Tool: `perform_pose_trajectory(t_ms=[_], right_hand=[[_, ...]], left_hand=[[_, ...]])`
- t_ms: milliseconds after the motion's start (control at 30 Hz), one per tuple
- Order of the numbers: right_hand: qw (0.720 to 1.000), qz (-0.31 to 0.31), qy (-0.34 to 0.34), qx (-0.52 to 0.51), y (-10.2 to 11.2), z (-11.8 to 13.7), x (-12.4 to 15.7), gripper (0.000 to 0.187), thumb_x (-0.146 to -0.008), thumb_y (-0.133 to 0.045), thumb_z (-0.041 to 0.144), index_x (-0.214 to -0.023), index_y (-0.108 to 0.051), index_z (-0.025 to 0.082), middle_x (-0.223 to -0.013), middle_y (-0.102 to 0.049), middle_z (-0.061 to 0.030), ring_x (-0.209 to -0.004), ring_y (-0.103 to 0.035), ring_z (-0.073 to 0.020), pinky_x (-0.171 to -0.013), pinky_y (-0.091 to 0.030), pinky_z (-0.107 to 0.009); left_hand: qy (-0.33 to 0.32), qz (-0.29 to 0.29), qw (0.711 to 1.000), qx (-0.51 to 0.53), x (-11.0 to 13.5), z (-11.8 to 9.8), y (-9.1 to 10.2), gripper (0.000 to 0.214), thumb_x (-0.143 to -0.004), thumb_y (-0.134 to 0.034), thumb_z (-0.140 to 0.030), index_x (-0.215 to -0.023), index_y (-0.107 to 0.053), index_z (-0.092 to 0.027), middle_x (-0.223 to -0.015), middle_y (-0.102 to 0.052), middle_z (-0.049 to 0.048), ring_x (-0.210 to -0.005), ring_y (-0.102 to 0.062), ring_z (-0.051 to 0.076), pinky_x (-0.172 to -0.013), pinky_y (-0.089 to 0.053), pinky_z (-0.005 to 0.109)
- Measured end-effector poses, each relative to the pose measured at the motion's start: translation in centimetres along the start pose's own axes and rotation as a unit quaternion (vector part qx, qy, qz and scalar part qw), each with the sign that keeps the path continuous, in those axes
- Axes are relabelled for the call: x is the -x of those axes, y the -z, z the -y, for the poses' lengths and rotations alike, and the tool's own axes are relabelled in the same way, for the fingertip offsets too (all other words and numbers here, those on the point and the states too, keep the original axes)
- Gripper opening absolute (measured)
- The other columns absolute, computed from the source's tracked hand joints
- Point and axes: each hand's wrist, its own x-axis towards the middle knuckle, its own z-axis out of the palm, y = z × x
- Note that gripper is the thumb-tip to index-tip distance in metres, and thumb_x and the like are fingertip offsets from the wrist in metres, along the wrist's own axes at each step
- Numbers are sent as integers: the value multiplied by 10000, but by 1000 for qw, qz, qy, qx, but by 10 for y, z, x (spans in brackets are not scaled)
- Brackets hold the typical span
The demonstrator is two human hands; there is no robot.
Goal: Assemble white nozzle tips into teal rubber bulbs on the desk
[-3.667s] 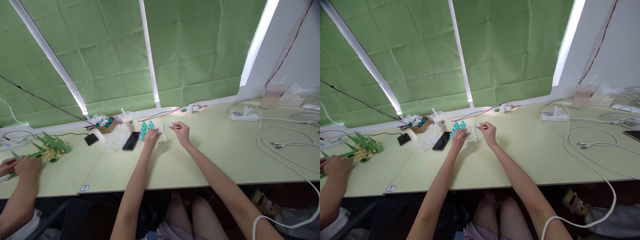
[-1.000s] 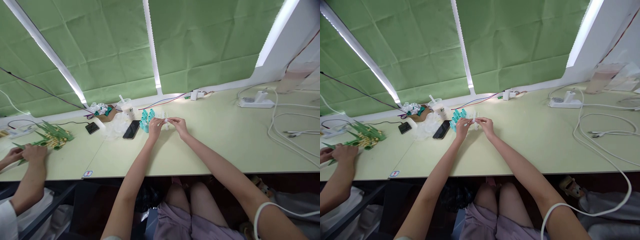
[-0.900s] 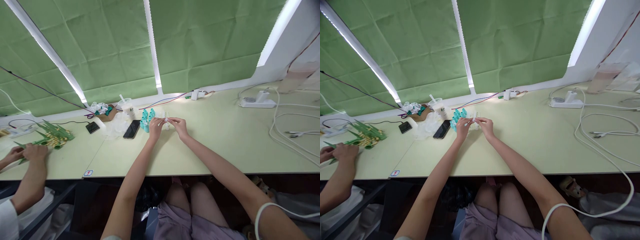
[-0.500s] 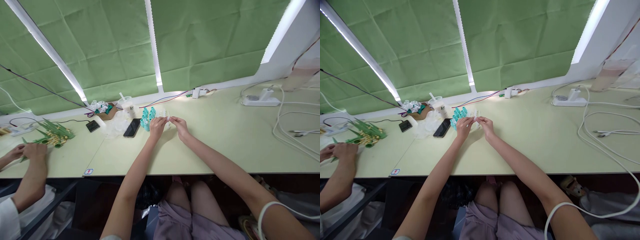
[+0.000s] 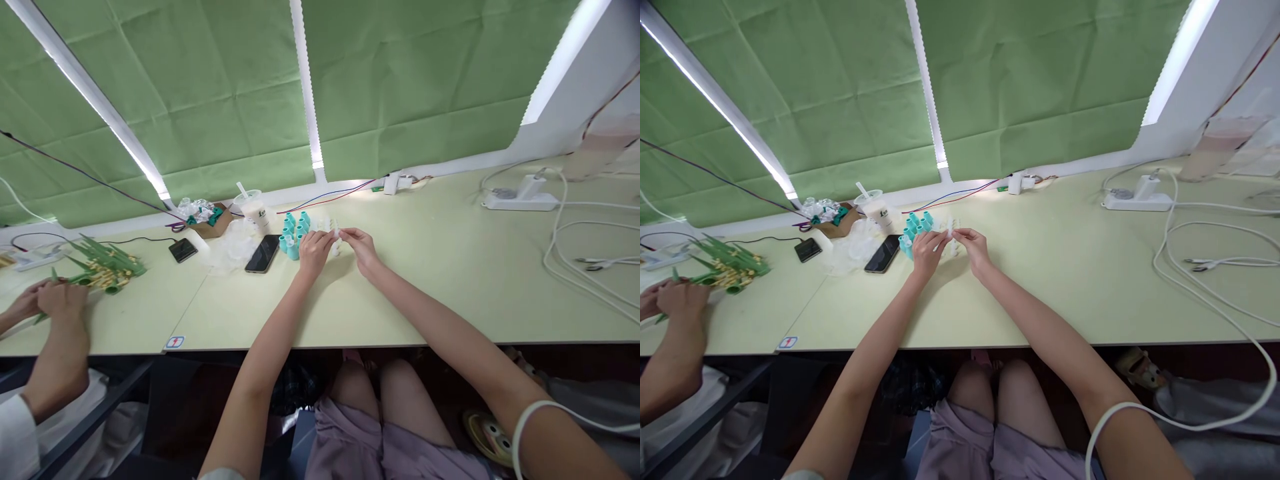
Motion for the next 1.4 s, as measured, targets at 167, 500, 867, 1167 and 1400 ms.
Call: perform_pose_trajectory(t_ms=[167, 500, 867, 1167, 1400], right_hand=[[999, 23, -15, 18, 3, -2, -6, 391, -592, -703, 502, -868, -625, 236, -975, -696, -24, -913, -630, -174, -797, -487, -287], [970, 19, 119, 210, 38, -1, -38, 146, -658, -687, 272, -769, -615, 210, -776, -690, -28, -738, -644, -172, -773, -490, -333], [869, 161, 171, 436, 30, -25, -35, 215, -655, -614, 32, -780, -672, 198, -726, -682, -25, -695, -622, -163, -723, -472, -299], [781, 169, 195, 569, 33, -21, -38, 203, -728, -555, 57, -711, -709, 189, -803, -702, -39, -782, -629, -172, -779, -429, -293], [844, 148, 149, 493, 35, -26, -40, 340, -694, -641, 77, -1010, -663, 200, -844, -704, -23, -769, -643, -144, -813, -461, -296]], left_hand=[[0, 12, 1000, 10, -2, -1, 4, 324, -903, -426, -411, -1001, -678, -234, -846, -671, 69, -795, -567, 167, -712, -353, 306], [70, 47, 996, 21, -6, 14, 7, 277, -917, -417, -293, -1022, -672, -268, -928, -655, 55, -847, -582, 187, -767, -380, 324], [135, 80, 984, 81, -12, 18, 17, 120, -805, -607, -288, -820, -706, -222, -796, -662, 11, -694, -536, 137, -700, -414, 283], [130, 94, 982, 94, -14, 19, 18, 123, -809, -600, -266, -823, -711, -213, -793, -667, 22, -718, -543, 138, -710, -410, 275], [107, 140, 974, 144, -16, 19, 19, 134, -802, -599, -254, -828, -723, -211, -806, -674, 28, -730, -543, 138, -688, -405, 264]])
